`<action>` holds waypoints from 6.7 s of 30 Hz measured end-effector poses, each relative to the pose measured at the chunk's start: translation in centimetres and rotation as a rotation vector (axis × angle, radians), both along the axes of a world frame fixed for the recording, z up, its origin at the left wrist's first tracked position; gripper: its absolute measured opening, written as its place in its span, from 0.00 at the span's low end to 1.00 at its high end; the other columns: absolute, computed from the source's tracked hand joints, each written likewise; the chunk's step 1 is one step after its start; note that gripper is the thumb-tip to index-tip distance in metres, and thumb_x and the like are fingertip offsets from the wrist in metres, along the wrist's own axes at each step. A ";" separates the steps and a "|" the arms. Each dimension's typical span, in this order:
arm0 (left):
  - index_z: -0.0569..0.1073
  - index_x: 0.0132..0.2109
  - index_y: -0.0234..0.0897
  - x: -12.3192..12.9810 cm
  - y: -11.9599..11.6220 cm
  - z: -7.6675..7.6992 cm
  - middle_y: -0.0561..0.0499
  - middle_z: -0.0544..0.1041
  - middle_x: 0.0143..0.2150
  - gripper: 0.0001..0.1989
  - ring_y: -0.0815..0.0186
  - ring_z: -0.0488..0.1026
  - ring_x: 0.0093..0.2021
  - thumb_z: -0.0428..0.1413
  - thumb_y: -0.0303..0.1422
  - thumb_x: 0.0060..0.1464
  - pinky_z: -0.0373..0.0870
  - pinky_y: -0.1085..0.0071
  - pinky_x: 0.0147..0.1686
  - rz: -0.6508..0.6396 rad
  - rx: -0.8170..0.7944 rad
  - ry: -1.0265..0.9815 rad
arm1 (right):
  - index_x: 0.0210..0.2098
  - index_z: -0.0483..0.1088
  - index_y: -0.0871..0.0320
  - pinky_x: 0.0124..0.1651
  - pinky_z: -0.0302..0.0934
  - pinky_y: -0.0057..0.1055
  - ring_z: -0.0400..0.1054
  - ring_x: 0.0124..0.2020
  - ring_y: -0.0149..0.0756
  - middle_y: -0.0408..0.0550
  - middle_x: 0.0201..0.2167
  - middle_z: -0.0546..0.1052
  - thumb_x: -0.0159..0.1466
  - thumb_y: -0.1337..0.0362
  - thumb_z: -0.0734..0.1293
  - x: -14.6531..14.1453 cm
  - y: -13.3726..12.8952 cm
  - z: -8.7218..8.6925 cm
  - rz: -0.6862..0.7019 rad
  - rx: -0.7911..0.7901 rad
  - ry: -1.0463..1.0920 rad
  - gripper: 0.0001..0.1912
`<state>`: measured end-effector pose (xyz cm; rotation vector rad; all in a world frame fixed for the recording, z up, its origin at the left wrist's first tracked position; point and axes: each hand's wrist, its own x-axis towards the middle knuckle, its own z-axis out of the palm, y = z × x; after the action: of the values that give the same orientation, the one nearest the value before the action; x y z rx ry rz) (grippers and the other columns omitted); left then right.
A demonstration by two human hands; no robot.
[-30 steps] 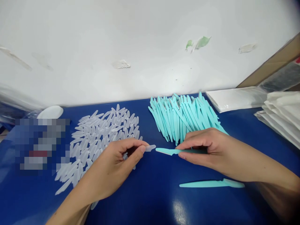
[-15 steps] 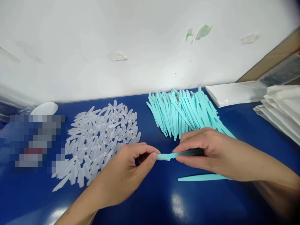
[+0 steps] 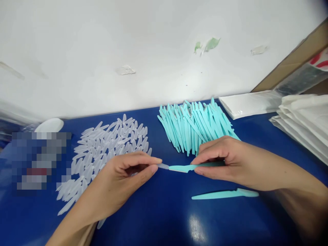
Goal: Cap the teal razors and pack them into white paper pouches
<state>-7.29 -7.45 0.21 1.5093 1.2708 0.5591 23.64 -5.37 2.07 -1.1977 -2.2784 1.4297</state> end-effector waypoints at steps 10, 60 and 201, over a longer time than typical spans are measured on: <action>0.88 0.46 0.55 0.6 -0.1 0.2 0.52 0.84 0.45 0.06 0.65 0.79 0.40 0.66 0.39 0.64 0.75 0.75 0.35 -0.011 0.118 -0.015 | 0.40 0.84 0.50 0.32 0.60 0.31 0.69 0.30 0.32 0.42 0.31 0.78 0.70 0.55 0.71 0.3 0.1 0.3 -0.050 -0.026 0.001 0.09; 0.86 0.48 0.49 5.2 -2.5 -1.3 0.57 0.85 0.39 0.11 0.70 0.81 0.34 0.62 0.27 0.65 0.74 0.78 0.30 -0.167 0.369 0.016 | 0.33 0.79 0.54 0.32 0.54 0.29 0.66 0.27 0.29 0.39 0.25 0.76 0.71 0.64 0.67 2.1 -0.7 1.9 0.214 0.051 -0.288 0.11; 0.82 0.38 0.35 4.7 -1.0 -1.7 0.51 0.85 0.33 0.15 0.67 0.85 0.35 0.74 0.41 0.54 0.84 0.78 0.38 0.498 -0.279 -0.545 | 0.38 0.76 0.53 0.25 0.51 0.27 0.57 0.25 0.28 0.38 0.27 0.67 0.73 0.52 0.67 -2.7 -1.2 -1.0 -0.301 -0.312 0.089 0.13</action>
<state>-2.64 -8.41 -1.47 0.7275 1.2180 0.9916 20.97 -6.57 1.05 -1.4559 -1.7675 1.7164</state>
